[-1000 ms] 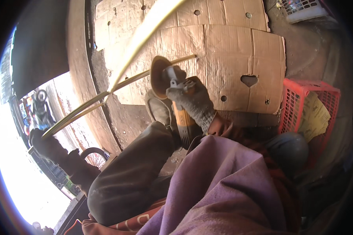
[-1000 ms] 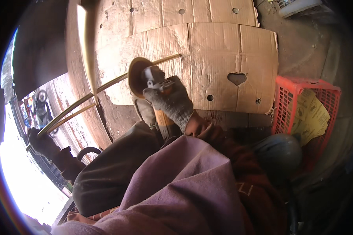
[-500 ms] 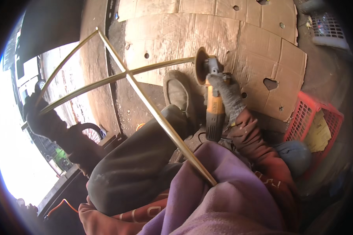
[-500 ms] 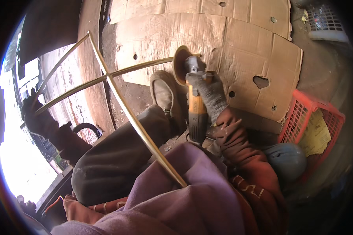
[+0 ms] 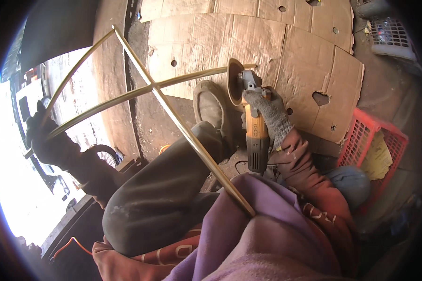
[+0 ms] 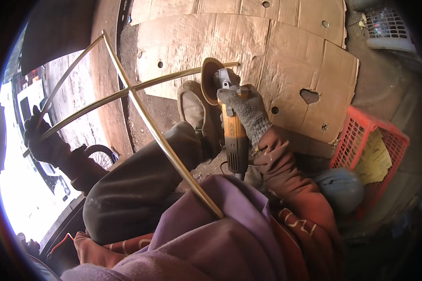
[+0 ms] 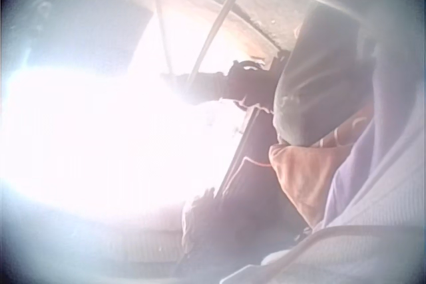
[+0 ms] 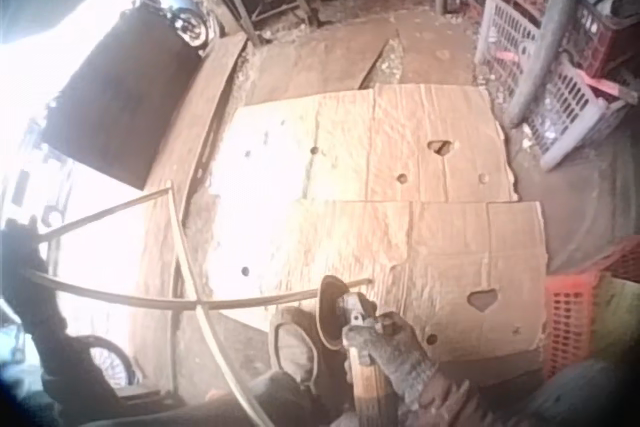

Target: The person sands the joints of a thin metal frame using a power sander.

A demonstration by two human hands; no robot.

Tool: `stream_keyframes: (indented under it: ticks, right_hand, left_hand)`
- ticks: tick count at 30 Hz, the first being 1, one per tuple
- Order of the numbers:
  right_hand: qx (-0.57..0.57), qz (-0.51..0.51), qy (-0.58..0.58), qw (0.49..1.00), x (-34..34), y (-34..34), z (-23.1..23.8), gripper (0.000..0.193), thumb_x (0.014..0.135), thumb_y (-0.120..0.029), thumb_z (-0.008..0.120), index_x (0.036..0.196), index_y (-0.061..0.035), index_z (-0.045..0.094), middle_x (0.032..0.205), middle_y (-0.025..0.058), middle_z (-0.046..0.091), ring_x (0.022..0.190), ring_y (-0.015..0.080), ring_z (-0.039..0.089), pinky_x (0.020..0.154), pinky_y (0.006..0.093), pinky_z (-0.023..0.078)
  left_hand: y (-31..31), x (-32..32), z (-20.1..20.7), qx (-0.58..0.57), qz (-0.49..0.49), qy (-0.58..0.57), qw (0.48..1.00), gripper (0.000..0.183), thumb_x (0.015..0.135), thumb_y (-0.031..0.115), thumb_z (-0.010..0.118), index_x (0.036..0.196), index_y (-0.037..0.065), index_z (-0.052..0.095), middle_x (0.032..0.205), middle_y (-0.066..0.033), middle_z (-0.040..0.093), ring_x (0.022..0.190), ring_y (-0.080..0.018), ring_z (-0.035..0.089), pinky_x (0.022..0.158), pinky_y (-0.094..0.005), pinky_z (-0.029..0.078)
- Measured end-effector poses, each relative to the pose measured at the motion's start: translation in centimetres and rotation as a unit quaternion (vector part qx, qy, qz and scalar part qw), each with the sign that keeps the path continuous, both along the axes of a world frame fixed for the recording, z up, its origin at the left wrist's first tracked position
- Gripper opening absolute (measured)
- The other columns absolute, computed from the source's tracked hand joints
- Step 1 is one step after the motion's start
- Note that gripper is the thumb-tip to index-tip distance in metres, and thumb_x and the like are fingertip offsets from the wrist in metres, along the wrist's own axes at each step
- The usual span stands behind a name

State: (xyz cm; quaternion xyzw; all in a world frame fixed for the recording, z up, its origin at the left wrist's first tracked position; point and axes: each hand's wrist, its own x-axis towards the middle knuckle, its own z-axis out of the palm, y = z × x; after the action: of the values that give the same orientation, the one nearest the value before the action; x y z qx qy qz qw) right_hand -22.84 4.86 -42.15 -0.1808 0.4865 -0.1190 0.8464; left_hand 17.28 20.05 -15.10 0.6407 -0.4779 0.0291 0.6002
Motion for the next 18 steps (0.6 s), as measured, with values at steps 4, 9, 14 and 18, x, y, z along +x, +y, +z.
stream_keyframes:
  ticks: [4,9,14,18]
  right_hand:
    - [-0.037,-0.035,-0.108,0.993,2.2,1.5,2.2,0.037,0.074,-0.020,0.084,0.094,-0.0040,0.057,0.079,0.0066,0.065,0.060,0.0124,0.062,0.053,0.0273,0.052]
    - [-0.042,0.008,-0.128,0.991,2.9,1.7,3.6,0.042,0.072,-0.021,0.086,0.097,-0.0048,0.057,0.085,0.0066,0.065,0.066,0.0119,0.063,0.058,0.0268,0.053]
    - [0.028,-0.009,-0.030,0.999,0.0,-1.1,-0.2,0.029,0.075,-0.022,0.083,0.088,-0.0043,0.063,0.068,0.0066,0.063,0.050,0.0162,0.060,0.046,0.0303,0.052]
    - [-0.029,0.000,-0.052,0.998,1.0,0.1,0.7,0.031,0.074,-0.019,0.083,0.093,-0.0050,0.064,0.076,0.0076,0.065,0.058,0.0158,0.063,0.053,0.0291,0.055]
  left_hand:
    - [-2.5,-2.3,-0.2,-0.054,0.045,0.074,0.995,0.024,0.089,0.004,0.045,0.088,-0.015,0.060,0.091,-0.0196,0.056,0.102,-0.0347,0.058,0.116,-0.0600,0.032]
    - [0.5,1.0,0.3,0.299,0.405,-0.368,0.782,0.025,0.088,0.008,0.048,0.091,-0.013,0.061,0.100,-0.0220,0.058,0.109,-0.0370,0.056,0.117,-0.0615,0.026]
    - [0.8,1.0,0.4,-0.072,-0.070,0.149,0.984,0.027,0.088,0.010,0.049,0.096,-0.011,0.063,0.109,-0.0243,0.060,0.118,-0.0410,0.054,0.117,-0.0628,0.026]
    - [0.2,0.5,0.4,-0.029,0.031,0.110,0.993,0.029,0.088,0.011,0.049,0.098,-0.014,0.062,0.107,-0.0251,0.062,0.116,-0.0421,0.056,0.116,-0.0592,0.030]
